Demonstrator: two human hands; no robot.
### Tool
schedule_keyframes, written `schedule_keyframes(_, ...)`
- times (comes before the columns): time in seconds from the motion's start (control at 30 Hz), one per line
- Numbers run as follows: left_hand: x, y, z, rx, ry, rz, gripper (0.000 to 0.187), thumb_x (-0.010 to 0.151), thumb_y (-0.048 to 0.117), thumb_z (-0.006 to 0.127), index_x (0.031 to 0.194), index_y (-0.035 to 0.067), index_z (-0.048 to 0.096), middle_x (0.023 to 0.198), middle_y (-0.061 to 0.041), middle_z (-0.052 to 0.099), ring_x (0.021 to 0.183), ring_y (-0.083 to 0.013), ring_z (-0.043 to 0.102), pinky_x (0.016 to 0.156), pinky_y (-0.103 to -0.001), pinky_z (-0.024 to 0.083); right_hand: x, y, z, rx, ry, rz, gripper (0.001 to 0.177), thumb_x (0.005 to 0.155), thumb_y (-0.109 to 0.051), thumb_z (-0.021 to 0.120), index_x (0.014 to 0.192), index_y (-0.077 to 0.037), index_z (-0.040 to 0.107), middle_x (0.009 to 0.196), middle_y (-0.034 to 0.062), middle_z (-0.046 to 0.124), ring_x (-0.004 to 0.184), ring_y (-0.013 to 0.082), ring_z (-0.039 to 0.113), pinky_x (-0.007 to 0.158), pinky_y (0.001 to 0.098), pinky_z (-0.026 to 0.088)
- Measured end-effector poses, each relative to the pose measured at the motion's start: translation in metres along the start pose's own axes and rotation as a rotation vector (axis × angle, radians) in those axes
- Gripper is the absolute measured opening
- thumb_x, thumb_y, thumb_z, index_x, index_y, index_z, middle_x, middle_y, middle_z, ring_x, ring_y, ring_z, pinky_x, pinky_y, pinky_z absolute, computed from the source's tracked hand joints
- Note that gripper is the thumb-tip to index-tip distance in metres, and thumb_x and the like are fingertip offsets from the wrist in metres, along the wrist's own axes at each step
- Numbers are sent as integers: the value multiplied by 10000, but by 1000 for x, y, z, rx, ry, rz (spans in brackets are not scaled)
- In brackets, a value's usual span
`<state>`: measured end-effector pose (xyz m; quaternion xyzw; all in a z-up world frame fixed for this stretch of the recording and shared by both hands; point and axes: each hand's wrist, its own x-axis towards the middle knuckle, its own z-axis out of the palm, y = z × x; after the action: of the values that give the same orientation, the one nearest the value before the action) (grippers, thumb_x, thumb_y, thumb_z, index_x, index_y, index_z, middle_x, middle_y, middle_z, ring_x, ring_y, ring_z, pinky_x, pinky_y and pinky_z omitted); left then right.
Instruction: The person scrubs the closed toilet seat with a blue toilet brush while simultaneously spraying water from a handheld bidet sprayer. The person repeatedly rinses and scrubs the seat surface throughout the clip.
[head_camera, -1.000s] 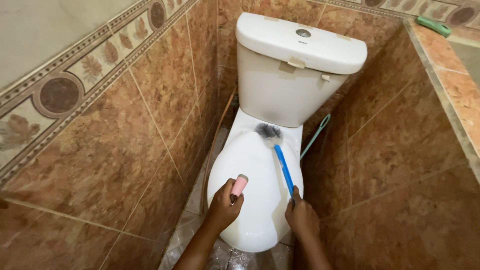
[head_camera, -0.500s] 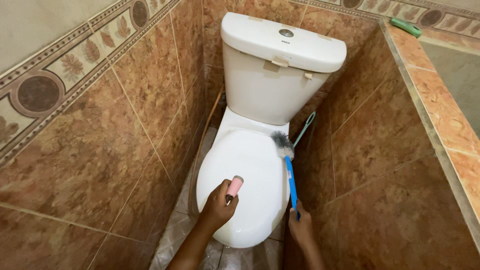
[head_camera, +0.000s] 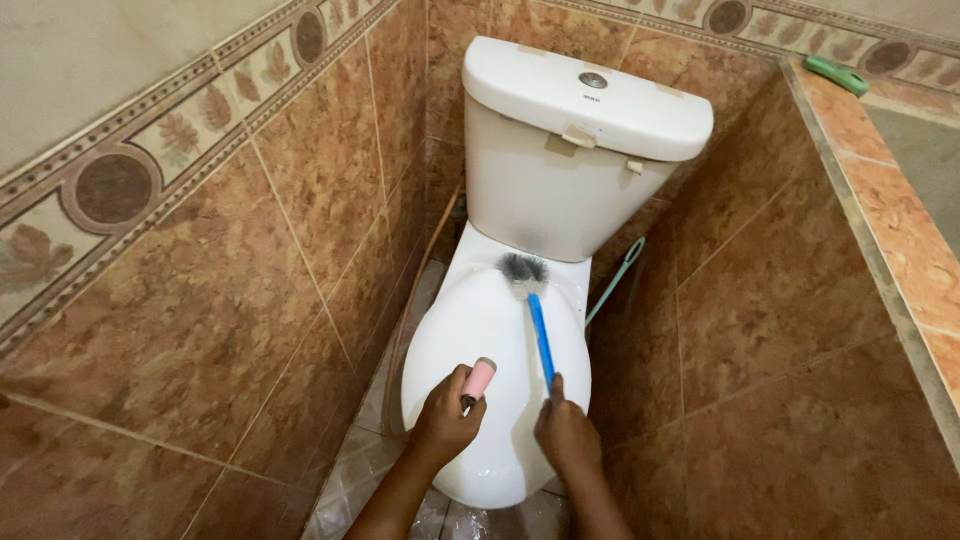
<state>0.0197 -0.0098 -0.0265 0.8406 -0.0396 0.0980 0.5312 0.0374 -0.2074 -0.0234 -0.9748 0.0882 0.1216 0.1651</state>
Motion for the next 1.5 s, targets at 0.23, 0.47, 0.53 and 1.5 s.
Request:
schedule_keyframes(0.23, -2, 1, -6, -29, 1, -45, 222, 854, 93, 662, 1025, 34, 534, 832, -194, 626, 723, -370, 614, 635, -466, 475, 4, -29, 21, -84, 76, -138, 662, 950, -171, 541, 1562, -38, 327, 915, 209, 720, 761, 360, 738, 659, 479, 604)
schedule_keyframes(0.47, 1, -4, -10, -58, 40, -36, 235, 844, 81, 668, 1034, 30, 539, 851, -201, 636, 727, -364, 628, 625, -454, 486, 10, -32, 41, -251, 157, -290, 734, 887, -99, 584, 1565, -18, 312, 905, 204, 705, 686, 339, 732, 609, 444, 605)
schedule_keyframes(0.53, 0, -4, -11, -77, 27, -64, 230, 848, 84, 666, 1028, 29, 535, 845, -199, 634, 706, -355, 629, 619, -451, 487, 12, -29, 41, -262, 145, -295, 751, 876, -83, 588, 1566, -14, 301, 902, 210, 701, 667, 333, 728, 591, 441, 605)
schedule_keyframes(1.5, 2, 0, -7, -18, -8, -75, 200, 862, 120, 650, 996, 43, 524, 812, -185, 608, 731, -358, 603, 659, -473, 465, 14, -6, -13, -56, 53, -40, 554, 1007, -295, 496, 1552, -252, 408, 1003, 186, 743, 897, 395, 731, 787, 513, 590)
